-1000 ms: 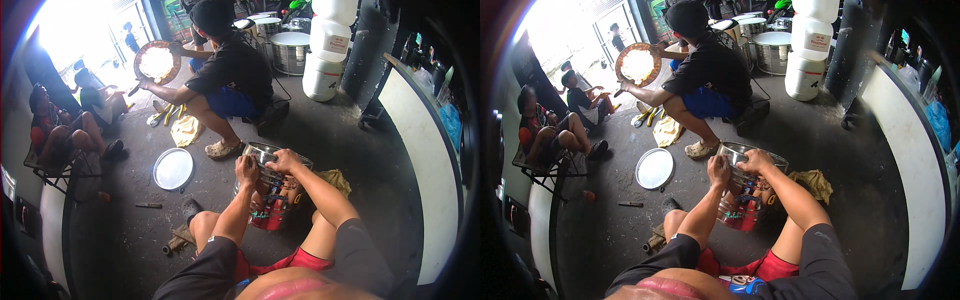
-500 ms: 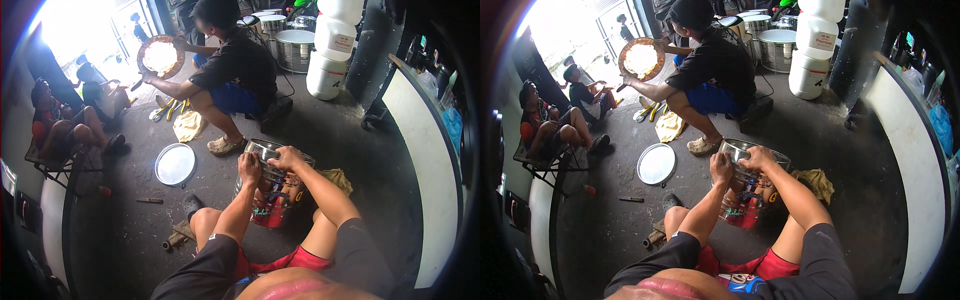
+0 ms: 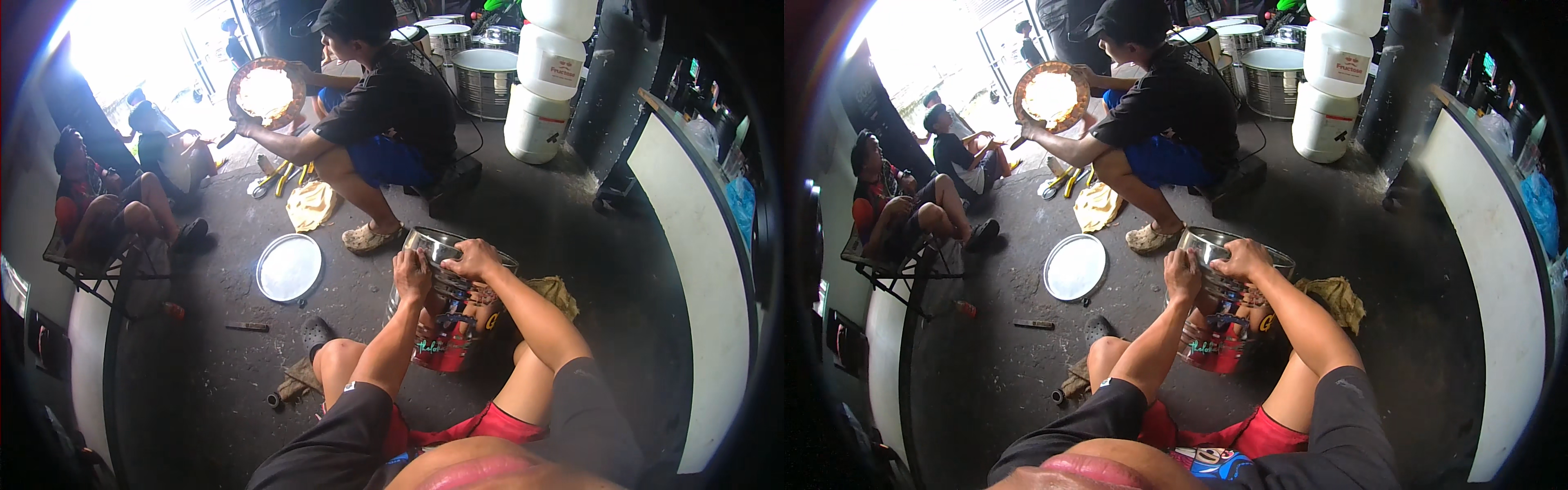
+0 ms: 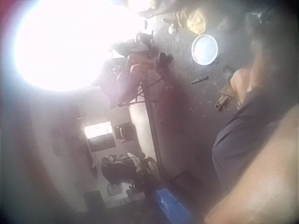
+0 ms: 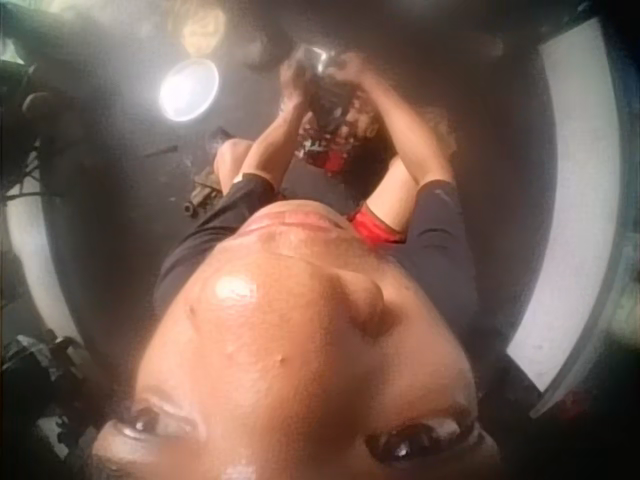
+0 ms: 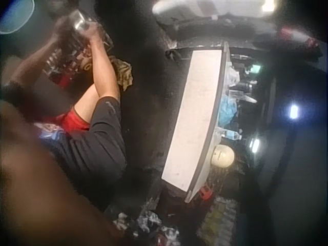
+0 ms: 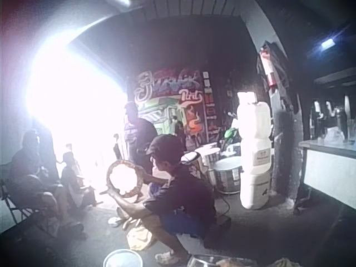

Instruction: The person cleans and assembles parts of a drum by hand while sitting on the floor, handling the drum shell and internal components.

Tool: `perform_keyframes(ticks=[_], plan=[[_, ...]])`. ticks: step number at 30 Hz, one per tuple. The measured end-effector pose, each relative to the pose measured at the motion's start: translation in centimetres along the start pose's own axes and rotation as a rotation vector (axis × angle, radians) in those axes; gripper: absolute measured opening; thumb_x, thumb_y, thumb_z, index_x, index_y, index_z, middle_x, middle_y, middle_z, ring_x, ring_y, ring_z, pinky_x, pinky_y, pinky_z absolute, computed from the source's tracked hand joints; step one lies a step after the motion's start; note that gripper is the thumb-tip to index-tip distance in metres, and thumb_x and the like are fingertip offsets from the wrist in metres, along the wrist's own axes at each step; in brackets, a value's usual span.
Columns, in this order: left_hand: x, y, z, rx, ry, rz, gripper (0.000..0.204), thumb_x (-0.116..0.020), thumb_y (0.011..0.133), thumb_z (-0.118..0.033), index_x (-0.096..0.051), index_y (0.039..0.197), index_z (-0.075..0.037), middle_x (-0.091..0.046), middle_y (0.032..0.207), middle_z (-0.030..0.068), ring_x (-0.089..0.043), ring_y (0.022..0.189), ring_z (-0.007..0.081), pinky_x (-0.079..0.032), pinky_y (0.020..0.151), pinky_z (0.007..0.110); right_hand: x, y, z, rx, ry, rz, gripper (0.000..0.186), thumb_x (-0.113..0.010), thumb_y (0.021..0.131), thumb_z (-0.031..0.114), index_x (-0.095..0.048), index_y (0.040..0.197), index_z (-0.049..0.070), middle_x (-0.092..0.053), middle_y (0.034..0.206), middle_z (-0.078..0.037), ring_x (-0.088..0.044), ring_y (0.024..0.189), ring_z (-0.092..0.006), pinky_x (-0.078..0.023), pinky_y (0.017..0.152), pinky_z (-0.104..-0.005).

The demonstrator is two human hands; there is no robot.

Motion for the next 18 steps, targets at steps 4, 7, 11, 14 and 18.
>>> perform_keyframes(ticks=[4,7,11,14,18], plan=[[0.18,-0.09,-0.18,0.042,-0.012,-0.003,0.021,-0.054,0.087,-0.023,-0.054,0.078,-0.004,-0.056,0.082,0.0156,-0.051,0.081,0.0355,-0.043,0.07,0.044,-0.13,0.08,0.15,0.018,-0.004,0.011,0.049,-0.067,0.063,0.054,-0.07,0.089,0.013,-0.067,0.088,-0.015,-0.063,0.088,-0.031,-0.049,0.077,-0.0402],[0.48,0.04,-0.83,0.014,-0.038,0.01,0.022,-0.055,0.087,-0.024,-0.054,0.078,-0.004,-0.056,0.083,0.016,-0.051,0.081,0.036,-0.043,0.07,0.044,-0.31,0.21,-0.25,0.03,-0.015,-0.025,0.05,-0.068,0.063,0.054,-0.069,0.089,0.011,-0.067,0.088,-0.015,-0.063,0.088,-0.0311,-0.049,0.077,-0.0398],[0.57,0.23,-0.74,-0.008,-0.048,-0.035,0.02,-0.057,0.085,-0.02,-0.053,0.075,-0.004,-0.054,0.077,0.016,-0.051,0.076,0.036,-0.041,0.066,0.044,-0.54,0.44,-0.49,0.046,-0.011,-0.056,0.052,-0.068,0.062,0.054,-0.069,0.089,0.009,-0.066,0.087,-0.015,-0.063,0.087,-0.0319,-0.049,0.076,-0.0399],[0.66,0.17,-0.66,-0.001,-0.06,-0.048,0.021,-0.057,0.085,-0.02,-0.052,0.073,-0.004,-0.053,0.074,0.0154,-0.051,0.074,0.0359,-0.041,0.066,0.044,-0.59,0.39,-0.52,0.034,-0.011,-0.052,0.052,-0.069,0.062,0.053,-0.068,0.088,0.008,-0.066,0.085,-0.017,-0.063,0.087,-0.0327,-0.049,0.076,-0.0407],[0.36,-0.13,-0.2,0.007,-0.04,-0.018,0.021,-0.057,0.086,-0.021,-0.053,0.074,-0.003,-0.054,0.076,0.0155,-0.051,0.077,0.0358,-0.042,0.068,0.043,-0.36,0.11,-0.47,0.059,-0.003,-0.112,0.054,-0.069,0.062,0.053,-0.068,0.089,0.006,-0.065,0.085,-0.018,-0.063,0.086,-0.0338,-0.05,0.075,-0.0409]])
Point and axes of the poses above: each hand's wrist, its own y-axis towards the middle knuckle, its own x-axis out of the back of the hand, z = x × y, the point moved 6 cm from there along y, towards the middle knuckle
